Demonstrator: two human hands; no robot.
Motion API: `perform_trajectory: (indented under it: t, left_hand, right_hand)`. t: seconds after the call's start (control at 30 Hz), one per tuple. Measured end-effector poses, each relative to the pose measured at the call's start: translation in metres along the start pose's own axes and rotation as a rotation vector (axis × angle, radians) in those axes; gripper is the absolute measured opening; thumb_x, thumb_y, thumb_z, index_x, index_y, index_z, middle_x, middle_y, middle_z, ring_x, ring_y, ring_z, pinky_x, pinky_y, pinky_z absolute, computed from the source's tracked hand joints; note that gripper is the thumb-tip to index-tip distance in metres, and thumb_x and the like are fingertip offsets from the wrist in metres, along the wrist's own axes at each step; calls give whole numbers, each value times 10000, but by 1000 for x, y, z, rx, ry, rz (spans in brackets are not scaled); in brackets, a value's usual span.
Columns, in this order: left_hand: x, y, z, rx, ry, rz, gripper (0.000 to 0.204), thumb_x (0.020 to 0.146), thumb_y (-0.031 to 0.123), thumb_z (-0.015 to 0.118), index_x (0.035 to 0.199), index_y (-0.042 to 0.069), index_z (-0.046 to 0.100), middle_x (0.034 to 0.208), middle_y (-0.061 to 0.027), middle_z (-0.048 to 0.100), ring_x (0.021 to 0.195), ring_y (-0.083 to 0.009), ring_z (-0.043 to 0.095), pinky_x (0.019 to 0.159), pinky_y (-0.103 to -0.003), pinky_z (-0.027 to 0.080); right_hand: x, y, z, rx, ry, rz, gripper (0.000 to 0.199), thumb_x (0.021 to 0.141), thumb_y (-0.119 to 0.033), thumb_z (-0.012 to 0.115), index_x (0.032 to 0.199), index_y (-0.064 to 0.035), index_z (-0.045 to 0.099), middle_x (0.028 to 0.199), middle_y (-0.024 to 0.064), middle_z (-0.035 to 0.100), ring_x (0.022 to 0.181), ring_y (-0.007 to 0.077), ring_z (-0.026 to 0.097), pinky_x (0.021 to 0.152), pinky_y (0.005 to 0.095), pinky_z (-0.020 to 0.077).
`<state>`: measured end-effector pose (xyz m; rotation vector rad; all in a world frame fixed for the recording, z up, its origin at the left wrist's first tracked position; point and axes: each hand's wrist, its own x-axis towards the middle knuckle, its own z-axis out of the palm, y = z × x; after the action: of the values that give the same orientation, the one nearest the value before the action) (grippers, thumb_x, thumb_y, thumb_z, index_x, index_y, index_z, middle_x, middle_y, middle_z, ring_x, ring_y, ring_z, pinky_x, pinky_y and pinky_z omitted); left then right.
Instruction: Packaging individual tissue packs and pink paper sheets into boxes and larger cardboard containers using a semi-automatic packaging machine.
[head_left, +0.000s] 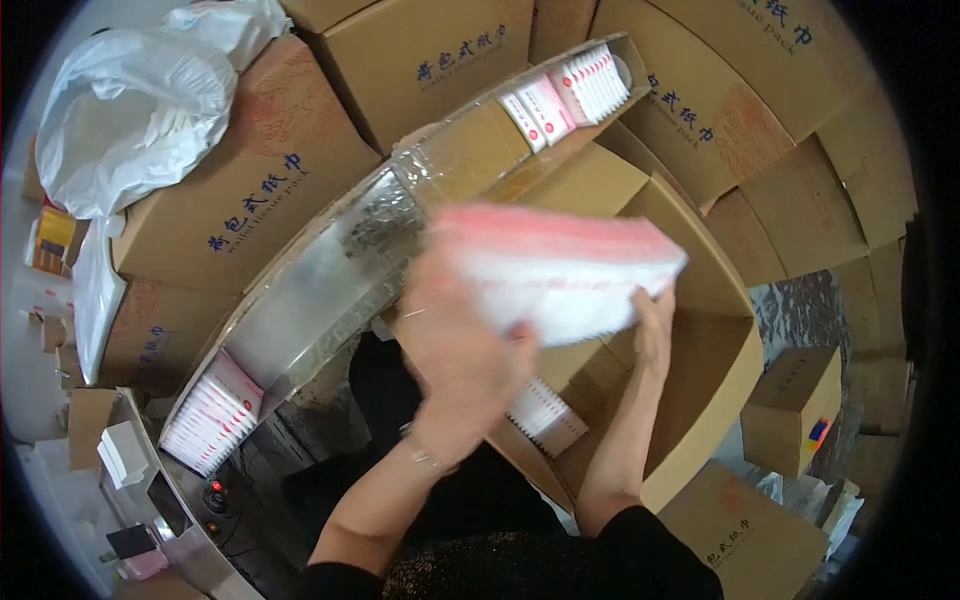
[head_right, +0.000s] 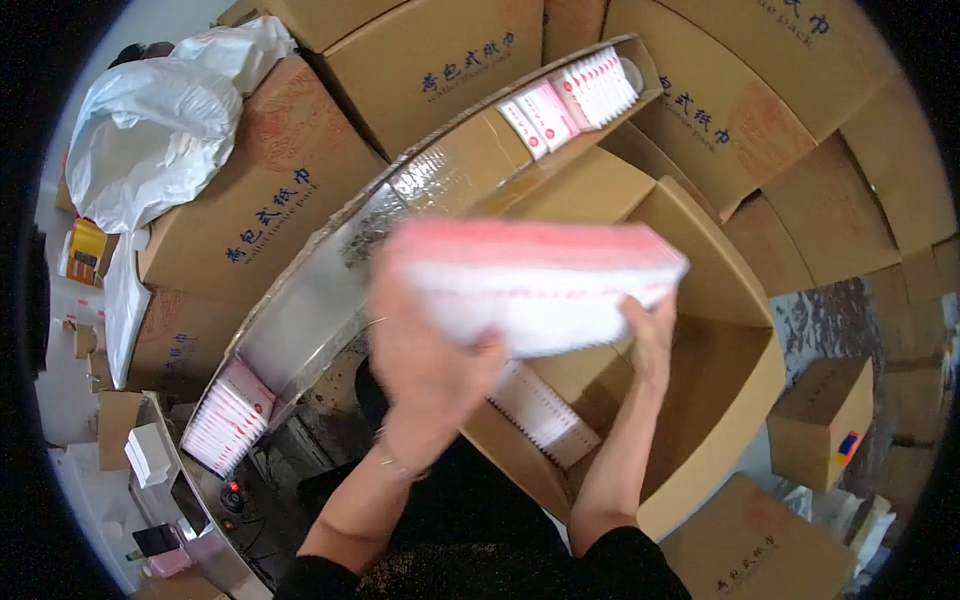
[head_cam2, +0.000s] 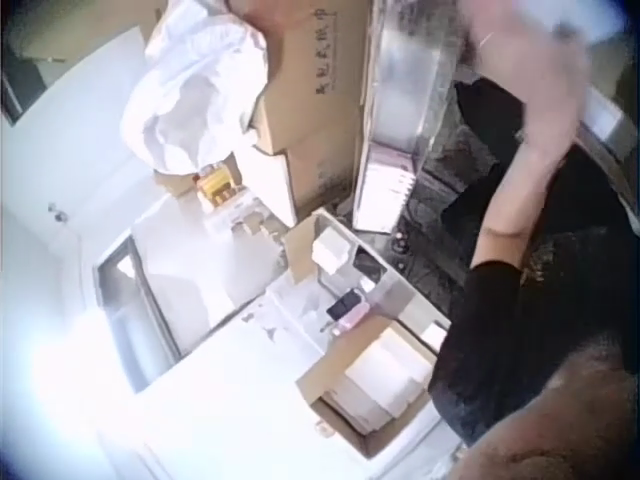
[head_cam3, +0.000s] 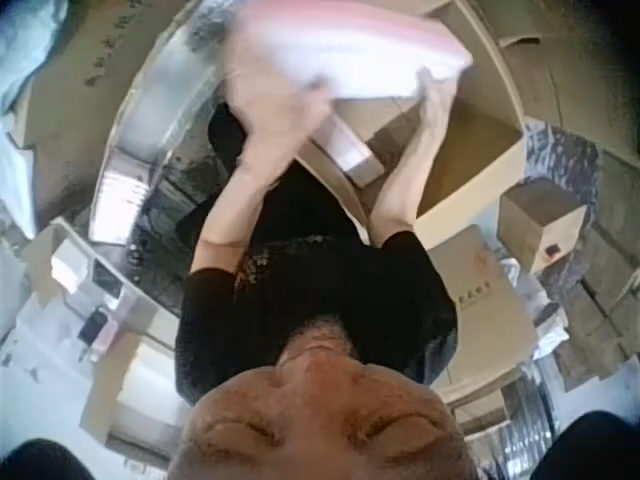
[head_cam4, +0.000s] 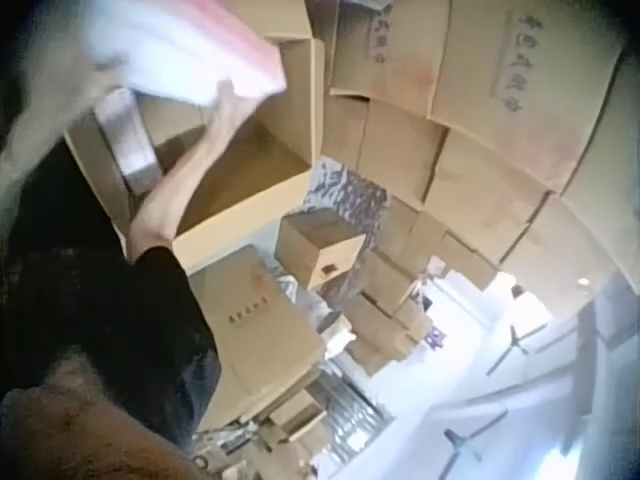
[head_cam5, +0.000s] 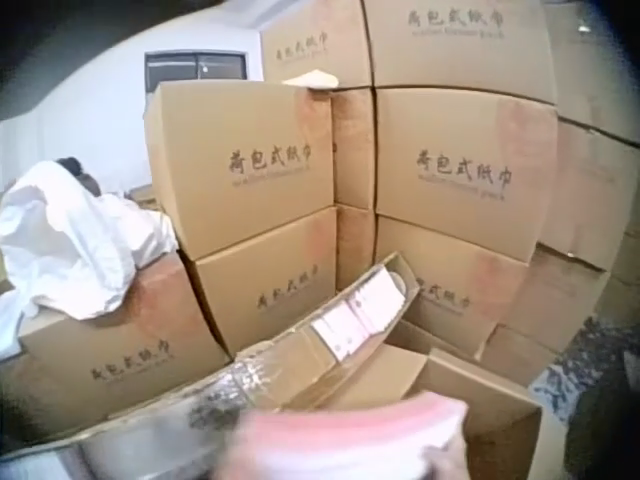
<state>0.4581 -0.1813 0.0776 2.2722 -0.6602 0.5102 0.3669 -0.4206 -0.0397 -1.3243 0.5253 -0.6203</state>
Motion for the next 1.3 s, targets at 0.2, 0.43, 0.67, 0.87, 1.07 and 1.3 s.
perform_trajectory:
  t: [0.2,0.43,0.67,0.87,1.07,1.3]
  left_hand:
    - [-45,49,147,-2,-314,298,1085,583,135,776,1515,-32,244,1247,-313,476,955,-411,558,863,-485,480]
    - [-83,-48,252,-60,-1075,-99,1116,658,167,758,1549,27,101,1291,-348,452,1110,-481,535,964,-512,471]
    - [-206,-170,304,135,-1209,-25,1066,785,294,714,1561,23,35,1533,-324,227,1440,-486,195,1194,-544,192]
    - [-155,-22,295,490,-1707,291,310,940,242,572,1152,73,723,1204,-98,691,1110,-288,624,889,-523,503]
    - [-127,60,222,-176,-772,544,517,827,57,591,1326,-70,546,1230,-261,618,1195,-389,580,986,-528,493]
    - [-116,19,134,-395,-1069,441,572,829,17,581,1389,-43,481,1354,-266,524,1249,-403,534,997,-509,485]
  right_hand:
    - [-75,145,-157,210,330,41,756,923,-286,676,1502,-3,281,1460,103,445,1331,260,436,1130,413,320]
    - [-137,220,-152,6,531,450,606,879,-250,740,1373,-8,485,1278,76,589,1171,212,539,1024,368,403]
    - [-196,301,-119,-996,332,300,604,906,-354,707,1305,66,533,1208,189,620,1135,311,568,1040,452,410]
    - [-190,291,-126,-1686,-143,548,606,894,-350,604,1388,-39,443,1280,227,539,1176,364,507,982,519,395]
    - [-117,210,41,-635,-414,510,156,865,-106,629,966,-24,714,901,146,691,867,163,634,778,324,514]
    - [-135,264,44,-293,-34,483,133,847,-72,643,943,-13,715,905,118,697,833,148,635,745,294,512]
